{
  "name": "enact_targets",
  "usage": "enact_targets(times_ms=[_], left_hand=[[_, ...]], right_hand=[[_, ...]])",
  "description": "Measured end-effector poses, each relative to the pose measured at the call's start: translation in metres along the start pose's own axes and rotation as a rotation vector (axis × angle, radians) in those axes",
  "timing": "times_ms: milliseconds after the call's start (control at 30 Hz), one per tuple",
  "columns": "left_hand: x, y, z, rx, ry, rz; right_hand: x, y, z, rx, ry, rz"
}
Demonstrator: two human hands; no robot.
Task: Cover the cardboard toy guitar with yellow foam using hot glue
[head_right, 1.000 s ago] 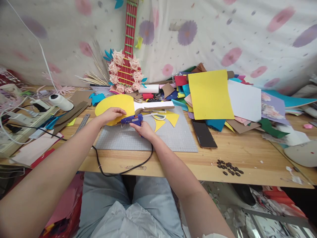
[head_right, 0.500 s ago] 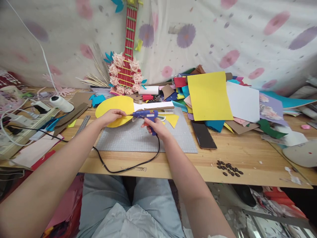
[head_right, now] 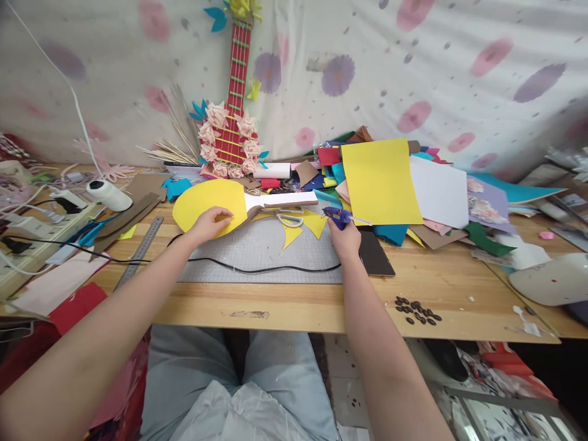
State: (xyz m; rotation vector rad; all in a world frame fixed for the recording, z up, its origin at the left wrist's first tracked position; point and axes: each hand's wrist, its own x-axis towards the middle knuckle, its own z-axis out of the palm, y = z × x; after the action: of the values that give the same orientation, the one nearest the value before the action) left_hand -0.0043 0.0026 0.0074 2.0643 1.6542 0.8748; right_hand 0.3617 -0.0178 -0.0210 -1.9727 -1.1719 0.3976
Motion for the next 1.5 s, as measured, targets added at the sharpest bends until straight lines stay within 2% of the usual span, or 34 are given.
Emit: enact_targets(times_ms=[100,200,267,367,433,500,567,633,733,833,900,967,1067,1500], left_hand=[[-0.003,-0.003,0.005,0.075,0.024,0.098],[-0.006,-0.004,0.009,0.139,0.022,0.116],[-0.008,-0.005,0.011,0.173,0.005,0.104],[-0.008,-0.005,0.013,0.201,-0.014,0.106],[-0.008,-0.005,0.013,0.216,-0.027,0.114],[-0.007,-0.005,0.014,0.231,-0.032,0.119],[-0.007,-0.003,0.015,0.243,-0.029,0.123],[-0.008,-0.002,0.016,0.251,-0.022,0.127],[-0.009,0.000,0.016,0.264,-0.017,0.123],[-0.010,0.000,0.016,0.270,-0.019,0.139],[-0.009,-0.002,0.016,0.269,-0.024,0.163],[-0.009,-0.003,0.016,0.267,-0.028,0.184],[-0.009,-0.004,0.017,0.265,-0.021,0.189],[-0.012,0.004,0.025,0.335,0.051,0.180]], right_hand=[[0.004,-0.004,0.009,-0.121,0.054,-0.038],[0.006,-0.006,0.013,-0.199,0.023,-0.067],[0.005,-0.005,0.010,-0.257,0.028,-0.098],[-0.005,-0.004,-0.004,-0.431,0.102,-0.142],[-0.016,-0.008,-0.016,-0.553,0.006,-0.136],[-0.029,-0.021,-0.025,-0.597,-0.235,-0.124],[-0.042,-0.041,-0.024,-0.557,-0.394,-0.221],[-0.049,-0.066,-0.009,-0.410,-0.451,-0.467],[-0.047,-0.105,0.033,-0.176,-0.458,-0.893],[-0.033,-0.135,0.081,-0.172,-0.492,-1.198],[-0.022,-0.146,0.105,-0.258,-0.551,-1.330],[-0.012,-0.151,0.120,-0.348,-0.605,-1.405],[-0.003,-0.151,0.129,-0.418,-0.651,-1.467],[-0.003,-0.145,0.124,-0.486,-0.566,-1.640]])
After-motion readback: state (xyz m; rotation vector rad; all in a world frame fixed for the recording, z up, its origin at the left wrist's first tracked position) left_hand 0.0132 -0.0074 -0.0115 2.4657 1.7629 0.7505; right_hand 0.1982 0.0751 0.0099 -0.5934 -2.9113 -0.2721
